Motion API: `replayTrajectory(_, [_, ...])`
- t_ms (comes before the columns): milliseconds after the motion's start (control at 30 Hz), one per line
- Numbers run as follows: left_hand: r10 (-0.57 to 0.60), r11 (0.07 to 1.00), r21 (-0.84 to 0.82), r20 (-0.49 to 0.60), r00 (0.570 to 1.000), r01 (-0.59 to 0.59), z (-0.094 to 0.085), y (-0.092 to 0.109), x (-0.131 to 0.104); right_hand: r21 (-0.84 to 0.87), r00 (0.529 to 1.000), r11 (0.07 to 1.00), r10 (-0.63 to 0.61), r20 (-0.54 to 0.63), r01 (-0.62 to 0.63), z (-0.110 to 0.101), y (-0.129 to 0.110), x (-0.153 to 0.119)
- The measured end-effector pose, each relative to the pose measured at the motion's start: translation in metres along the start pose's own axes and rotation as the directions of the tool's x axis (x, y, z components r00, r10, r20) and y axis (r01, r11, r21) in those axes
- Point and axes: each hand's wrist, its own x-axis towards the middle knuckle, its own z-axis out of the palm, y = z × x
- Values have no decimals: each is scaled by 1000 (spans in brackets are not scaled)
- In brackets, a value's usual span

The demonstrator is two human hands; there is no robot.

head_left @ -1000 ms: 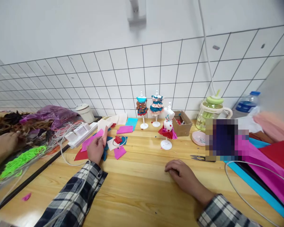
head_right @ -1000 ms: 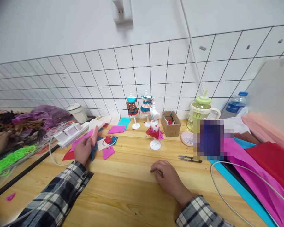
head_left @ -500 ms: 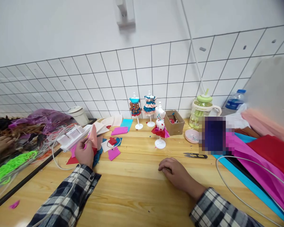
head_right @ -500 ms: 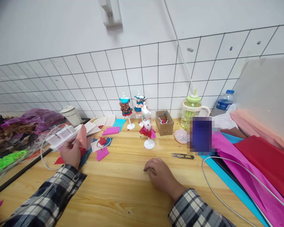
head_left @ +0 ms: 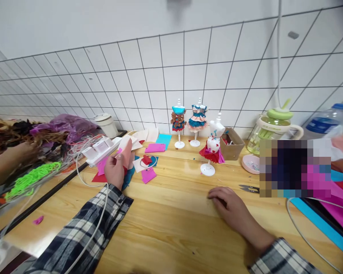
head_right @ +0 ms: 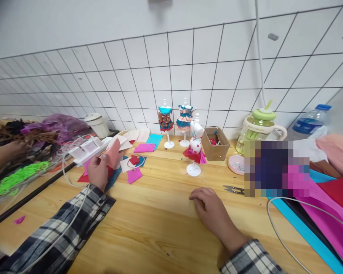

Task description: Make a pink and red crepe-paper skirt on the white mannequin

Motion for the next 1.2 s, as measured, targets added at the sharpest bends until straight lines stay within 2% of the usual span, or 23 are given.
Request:
replayTrajectory(67, [36, 996, 76, 188, 981, -51, 0, -2, 2, -4, 1000, 1000, -2, 21, 3, 0, 0, 0])
replayTrajectory(133, [57, 988, 111, 396, 916, -110, 4, -5, 3, -6, 999, 1000, 4, 39, -4, -1, -1, 0])
replayTrajectory(167, [60, 986, 112, 465, 883, -126, 8, -5, 3, -6, 999, 1000, 11, 46, -10, -2, -1, -1])
replayTrajectory(267, [65, 983, 109, 542, 838, -147, 20, -3, 4, -3, 998, 1000, 24, 63, -23, -4, -3, 0])
replayTrajectory(367, [104, 983, 81, 492, 864, -164, 23, 3, 5, -5, 997, 1000, 27, 66, -27, -5, -5, 0])
replayTrajectory(433, [181, 973, 65, 378, 908, -222, 15, 7, 8, -6, 997, 999, 33, 64, -32, -5, -5, -1])
replayTrajectory(500, [283, 939, 125, 243, 928, -320, 1, 6, 14, 0, 997, 999, 35, 62, -35, -6, -4, -1])
replayTrajectory(533, [310, 914, 195, 228, 923, -355, -7, 4, 18, 6, 998, 999, 33, 62, -34, -6, -4, -1])
replayTrajectory(633, [277, 884, 292, 300, 913, -364, -24, -9, 33, 31, 998, 999, 21, 68, -23, -7, -3, -2])
replayTrajectory(700, [139, 859, 411, 389, 911, -307, -29, -19, 42, 44, 997, 999, 18, 69, -21, -7, -3, -1])
replayTrajectory(767, [30, 830, 498, 408, 912, -250, -29, -27, 45, 44, 997, 999, 22, 68, -25, -7, -3, -1])
replayTrajectory(833, [13, 837, 514, 323, 946, -187, -27, -31, 46, 35, 997, 999, 25, 69, -27, -7, -2, -1])
replayTrajectory(933, [38, 882, 462, 127, 991, -93, -28, -29, 44, 26, 997, 999, 18, 74, -20, -6, -1, -1])
replayTrajectory(1067, [70, 949, 307, -1, 998, -66, -29, -10, 37, 40, 998, 999, 25, 60, -27, -8, -2, -1])
replayTrajectory(1133, [96, 976, 194, 42, 995, -102, -23, 7, 21, 65, 998, 996, 57, 19, -58, -9, -5, -2])
replayTrajectory(1200, [128, 989, 45, 253, 959, -144, -10, 29, -7, 122, 993, 987, 108, -56, -100, -8, -9, -2])
